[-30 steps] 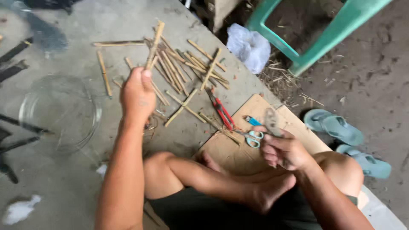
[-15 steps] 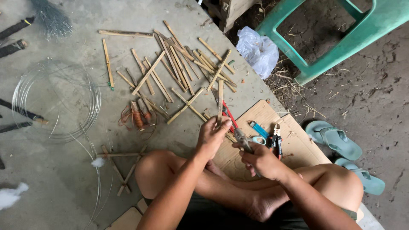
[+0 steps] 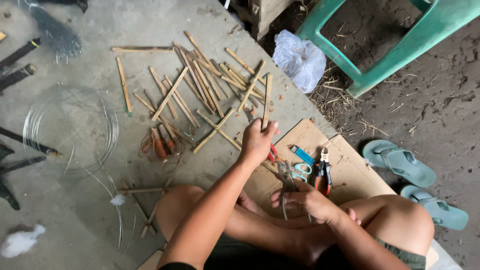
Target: The person sits on the floor and uses pliers and a knife to cut and shape thin bamboo sticks. They assemble the sticks into small cross-shaped frames and continue processing additional sticks.
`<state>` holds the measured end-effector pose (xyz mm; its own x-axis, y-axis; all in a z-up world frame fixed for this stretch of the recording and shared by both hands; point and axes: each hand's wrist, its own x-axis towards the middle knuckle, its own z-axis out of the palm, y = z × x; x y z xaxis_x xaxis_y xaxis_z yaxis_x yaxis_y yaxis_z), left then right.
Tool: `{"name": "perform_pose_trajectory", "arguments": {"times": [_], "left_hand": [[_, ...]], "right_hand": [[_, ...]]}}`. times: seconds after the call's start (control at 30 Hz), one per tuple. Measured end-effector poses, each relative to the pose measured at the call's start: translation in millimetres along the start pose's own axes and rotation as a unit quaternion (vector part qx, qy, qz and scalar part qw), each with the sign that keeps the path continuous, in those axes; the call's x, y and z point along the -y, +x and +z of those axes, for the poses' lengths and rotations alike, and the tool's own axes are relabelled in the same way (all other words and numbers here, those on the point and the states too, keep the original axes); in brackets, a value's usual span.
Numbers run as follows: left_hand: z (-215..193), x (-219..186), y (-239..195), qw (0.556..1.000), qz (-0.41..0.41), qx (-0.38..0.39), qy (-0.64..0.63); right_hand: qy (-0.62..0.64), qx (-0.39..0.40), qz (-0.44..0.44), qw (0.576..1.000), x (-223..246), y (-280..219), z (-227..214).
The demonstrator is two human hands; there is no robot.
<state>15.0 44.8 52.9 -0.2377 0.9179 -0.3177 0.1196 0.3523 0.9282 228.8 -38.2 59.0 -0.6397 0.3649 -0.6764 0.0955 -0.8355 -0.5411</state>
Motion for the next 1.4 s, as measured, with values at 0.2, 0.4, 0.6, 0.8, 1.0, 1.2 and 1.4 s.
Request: {"name": "perform_pose_trajectory", "arguments": {"times": [0.2, 0.4, 0.6, 0.8, 1.0, 1.2, 1.4], "left_hand": [[67, -5, 101, 0.994, -0.011, -0.037, -0.098], [110, -14, 138, 0.998, 0.000, -0.017, -0.052], [115, -72, 189, 0.996, -0.011, -0.074, 0.041], [43, -59, 186, 0.990, 0.046, -0.134, -0.013], [-75, 41, 89, 0.998, -0.047, -0.032, -0.037], [-137, 126, 24, 0.991, -0.098, -0.095, 0.011], [-157, 149, 17, 0.946, -0.175, -0.178, -0.207]], "right_hand": [[0.158, -0.014, -0.042, 0.986, -7, -3, -16], [0.128, -0.028, -0.041, 0.991, 3, 9, -26], [0.120, -0.048, -0.034, 0.991, 6, 15, -27], [0.113, -0.098, -0.063, 0.987, 11, 17, -35], [0.195, -0.109, -0.090, 0.971, -1, 16, -43], [0.166, -0.193, -0.114, 0.960, -14, 18, -48], [-0.496, -0.350, -0.336, 0.720, -43, 53, -23]]}}
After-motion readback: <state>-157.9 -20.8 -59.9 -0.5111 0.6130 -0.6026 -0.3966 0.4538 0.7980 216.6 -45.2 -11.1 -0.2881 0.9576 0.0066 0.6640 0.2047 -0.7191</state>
